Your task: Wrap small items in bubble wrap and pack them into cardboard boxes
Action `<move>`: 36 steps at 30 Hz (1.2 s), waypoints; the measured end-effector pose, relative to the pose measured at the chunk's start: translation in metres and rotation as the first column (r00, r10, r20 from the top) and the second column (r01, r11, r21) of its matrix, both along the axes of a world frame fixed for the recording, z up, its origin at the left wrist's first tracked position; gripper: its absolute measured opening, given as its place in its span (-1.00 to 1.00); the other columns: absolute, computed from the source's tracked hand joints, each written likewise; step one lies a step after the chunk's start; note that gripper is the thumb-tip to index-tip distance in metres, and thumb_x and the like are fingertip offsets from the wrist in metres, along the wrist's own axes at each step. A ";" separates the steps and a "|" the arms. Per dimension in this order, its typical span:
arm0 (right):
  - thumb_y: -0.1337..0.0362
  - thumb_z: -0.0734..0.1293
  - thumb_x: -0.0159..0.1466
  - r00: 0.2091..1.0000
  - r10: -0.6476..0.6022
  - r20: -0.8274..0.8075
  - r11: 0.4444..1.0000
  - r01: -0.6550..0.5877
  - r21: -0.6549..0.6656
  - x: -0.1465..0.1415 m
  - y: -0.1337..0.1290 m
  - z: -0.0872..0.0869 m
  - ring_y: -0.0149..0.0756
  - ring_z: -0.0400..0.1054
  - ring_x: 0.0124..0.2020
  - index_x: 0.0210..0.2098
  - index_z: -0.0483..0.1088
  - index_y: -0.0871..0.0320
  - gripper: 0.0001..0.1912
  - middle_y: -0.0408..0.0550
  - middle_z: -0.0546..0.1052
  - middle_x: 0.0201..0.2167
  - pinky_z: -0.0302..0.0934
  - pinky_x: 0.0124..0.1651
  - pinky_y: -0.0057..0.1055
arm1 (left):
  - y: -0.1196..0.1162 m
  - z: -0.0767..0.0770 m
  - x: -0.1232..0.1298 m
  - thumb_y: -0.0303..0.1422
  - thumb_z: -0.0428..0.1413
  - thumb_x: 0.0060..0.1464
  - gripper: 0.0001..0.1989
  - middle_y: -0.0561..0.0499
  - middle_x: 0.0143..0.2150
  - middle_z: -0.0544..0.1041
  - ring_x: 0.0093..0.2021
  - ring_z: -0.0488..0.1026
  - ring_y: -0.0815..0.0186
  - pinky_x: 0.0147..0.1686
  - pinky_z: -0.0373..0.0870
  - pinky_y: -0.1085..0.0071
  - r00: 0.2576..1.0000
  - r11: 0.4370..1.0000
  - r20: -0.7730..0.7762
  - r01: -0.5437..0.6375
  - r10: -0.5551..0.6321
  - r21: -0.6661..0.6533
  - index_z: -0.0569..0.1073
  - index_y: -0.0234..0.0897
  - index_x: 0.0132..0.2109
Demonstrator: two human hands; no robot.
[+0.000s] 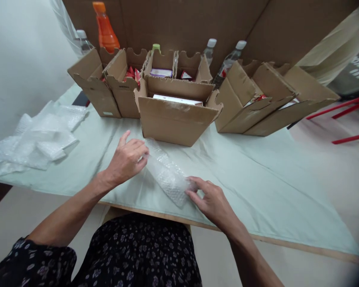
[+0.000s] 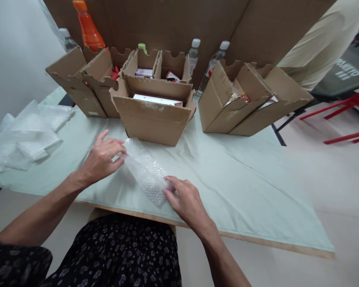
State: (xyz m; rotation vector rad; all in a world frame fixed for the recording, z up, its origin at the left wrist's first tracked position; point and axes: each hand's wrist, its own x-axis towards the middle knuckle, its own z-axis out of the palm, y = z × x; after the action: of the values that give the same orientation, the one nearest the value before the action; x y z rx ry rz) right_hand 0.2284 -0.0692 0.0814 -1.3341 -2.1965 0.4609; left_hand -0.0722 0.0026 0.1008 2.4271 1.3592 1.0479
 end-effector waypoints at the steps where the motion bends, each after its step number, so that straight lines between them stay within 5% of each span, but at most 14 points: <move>1: 0.29 0.32 0.38 0.999 -0.023 -0.033 0.999 0.024 0.037 0.001 0.002 0.001 -0.19 0.56 -0.34 -0.08 0.52 0.05 -0.83 -0.09 0.68 -0.30 0.42 -0.22 -0.24 | -0.002 0.005 -0.002 -0.50 0.14 0.01 -0.87 0.06 -0.37 0.56 -0.06 0.60 0.04 0.42 -0.04 -0.32 1.000 1.000 0.017 -0.015 0.015 0.007 0.49 -0.14 -0.36; 5: 0.36 0.33 0.37 0.983 -0.045 -0.177 0.976 0.081 0.202 0.002 0.003 0.016 -0.19 0.57 -0.20 -0.24 0.50 0.02 -0.88 -0.08 0.66 -0.26 0.42 -0.11 -0.24 | -0.024 0.018 -0.016 -0.48 0.16 0.03 -0.88 0.06 -0.33 0.60 -0.01 0.60 0.03 0.44 -0.06 -0.30 1.000 1.000 0.005 0.001 -0.001 0.010 0.51 -0.12 -0.32; 9: 0.47 0.30 0.33 0.988 0.059 -0.145 0.968 -0.021 0.251 0.003 -0.003 0.015 -0.23 0.58 -0.18 -0.22 0.47 0.03 -0.80 -0.10 0.67 -0.22 0.41 -0.12 -0.25 | -0.061 0.006 -0.031 -0.50 0.12 0.13 -0.84 0.03 -0.21 0.64 0.02 0.60 0.09 0.42 0.05 -0.22 0.982 0.987 -0.123 0.132 -0.143 -0.096 0.52 -0.12 -0.25; 15: 0.46 0.25 0.28 0.986 0.166 -0.012 0.986 -0.165 0.039 0.012 -0.017 -0.016 -0.16 0.60 -0.12 -0.18 0.51 0.06 -0.74 -0.07 0.69 -0.16 0.45 -0.07 -0.16 | -0.093 -0.012 -0.037 -0.40 0.17 0.22 -0.90 0.01 -0.08 0.63 0.03 0.55 0.17 0.45 0.07 -0.10 0.918 0.897 -0.228 0.223 -0.325 -0.382 0.54 -0.13 -0.12; 19: 0.36 0.29 0.32 0.980 0.196 -0.028 0.971 -0.198 -0.136 0.037 -0.024 0.000 -0.16 0.57 0.01 0.04 0.53 0.01 -0.66 -0.06 0.67 -0.01 0.48 0.03 -0.14 | -0.086 0.003 -0.039 -0.14 0.24 0.22 -0.67 -0.03 0.01 0.63 0.05 0.55 0.13 0.41 0.16 -0.08 0.899 0.843 -0.203 0.259 -0.389 -0.471 0.52 -0.14 0.06; 22: 0.24 0.29 0.41 0.992 0.091 -0.082 0.979 -0.105 -0.175 0.040 -0.020 0.017 -0.20 0.56 0.05 0.10 0.50 -0.05 -0.70 -0.09 0.65 0.04 0.48 0.08 -0.19 | -0.073 0.006 -0.031 -0.16 0.09 0.36 -0.70 -0.09 0.10 0.61 0.14 0.52 0.12 0.31 0.33 0.01 0.928 0.896 -0.200 0.219 -0.313 -0.386 0.49 -0.19 0.11; 26: 0.15 0.25 0.45 0.997 -0.058 -0.058 0.998 0.055 -0.041 -0.007 0.002 0.007 -0.08 0.33 0.34 0.36 0.29 0.01 -0.50 0.02 0.45 0.33 0.25 0.37 0.04 | -0.056 -0.020 0.000 -0.20 -0.01 0.41 -0.56 -0.24 0.41 0.36 0.42 0.29 0.02 0.35 0.29 -0.01 0.952 0.969 -0.273 0.072 -0.138 -0.236 0.33 -0.26 0.32; 31: 0.23 0.15 0.45 0.969 0.100 0.228 0.993 -0.083 -0.085 -0.075 0.033 -0.040 -0.01 0.03 0.52 0.47 0.13 0.27 -0.37 0.19 0.19 0.49 0.08 0.46 0.06 | -0.046 -0.064 0.030 -0.14 -0.10 0.43 -0.37 -0.31 0.54 0.13 0.55 0.04 0.02 0.47 0.03 0.01 0.891 0.967 -0.436 0.014 -0.127 -0.253 0.05 -0.37 0.47; 36: 0.03 0.14 0.48 0.907 0.049 0.417 0.999 -0.042 -0.026 -0.060 0.036 -0.061 0.04 0.00 0.52 0.45 0.15 0.32 -0.31 0.22 0.16 0.50 -0.03 0.49 0.06 | -0.048 -0.079 0.010 -0.04 -0.13 0.42 -0.34 -0.29 0.55 0.10 0.56 0.00 0.03 0.50 -0.14 0.01 0.843 0.972 -0.529 -0.037 -0.094 -0.230 0.09 -0.38 0.46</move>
State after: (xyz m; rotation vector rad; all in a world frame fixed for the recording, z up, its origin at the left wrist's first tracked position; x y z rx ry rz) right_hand 0.1683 -0.0330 0.0208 -1.5044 -2.5774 0.2208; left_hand -0.0625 -0.0457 0.0221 2.6460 1.4787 0.1607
